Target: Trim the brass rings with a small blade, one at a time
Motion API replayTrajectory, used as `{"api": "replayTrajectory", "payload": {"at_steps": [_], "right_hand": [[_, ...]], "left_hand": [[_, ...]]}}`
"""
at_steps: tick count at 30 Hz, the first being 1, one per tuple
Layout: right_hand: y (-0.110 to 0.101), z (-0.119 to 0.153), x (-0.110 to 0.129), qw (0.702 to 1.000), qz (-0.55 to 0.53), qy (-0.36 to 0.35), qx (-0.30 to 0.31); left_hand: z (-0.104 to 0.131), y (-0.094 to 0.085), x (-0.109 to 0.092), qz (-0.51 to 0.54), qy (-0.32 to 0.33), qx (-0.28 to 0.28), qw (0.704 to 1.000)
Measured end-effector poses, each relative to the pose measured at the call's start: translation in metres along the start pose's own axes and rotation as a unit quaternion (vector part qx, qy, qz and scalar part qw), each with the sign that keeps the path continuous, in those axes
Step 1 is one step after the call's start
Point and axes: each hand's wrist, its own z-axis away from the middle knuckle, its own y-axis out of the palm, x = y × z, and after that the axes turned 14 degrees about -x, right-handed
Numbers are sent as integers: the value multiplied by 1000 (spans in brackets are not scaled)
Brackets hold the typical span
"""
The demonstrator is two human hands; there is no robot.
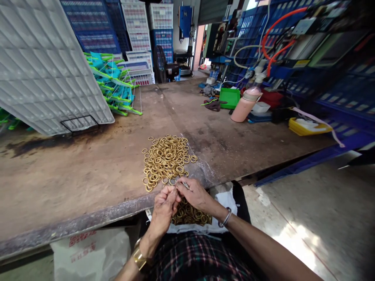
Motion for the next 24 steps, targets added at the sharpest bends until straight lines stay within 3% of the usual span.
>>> {"api": "replayTrajectory", "payload": {"at_steps": [5, 8, 12, 15, 24], "right_hand": [[-3, -5, -4, 999, 45, 7, -23], [-8, -5, -8, 990, 130, -26, -40], [-10, 3, -7, 962, 254, -92, 39], [-7, 7, -2, 940, 319, -89, 79], [2, 8, 6, 915, 391, -45, 92]], "left_hand": [[0, -1, 1, -11, 3, 2, 1000], [-1, -2, 1, -10, 12, -3, 1000], [-2, -1, -1, -27, 34, -9, 999], [0, 1, -3, -35, 39, -14, 999], [6, 2, -8, -52, 40, -30, 997]]}}
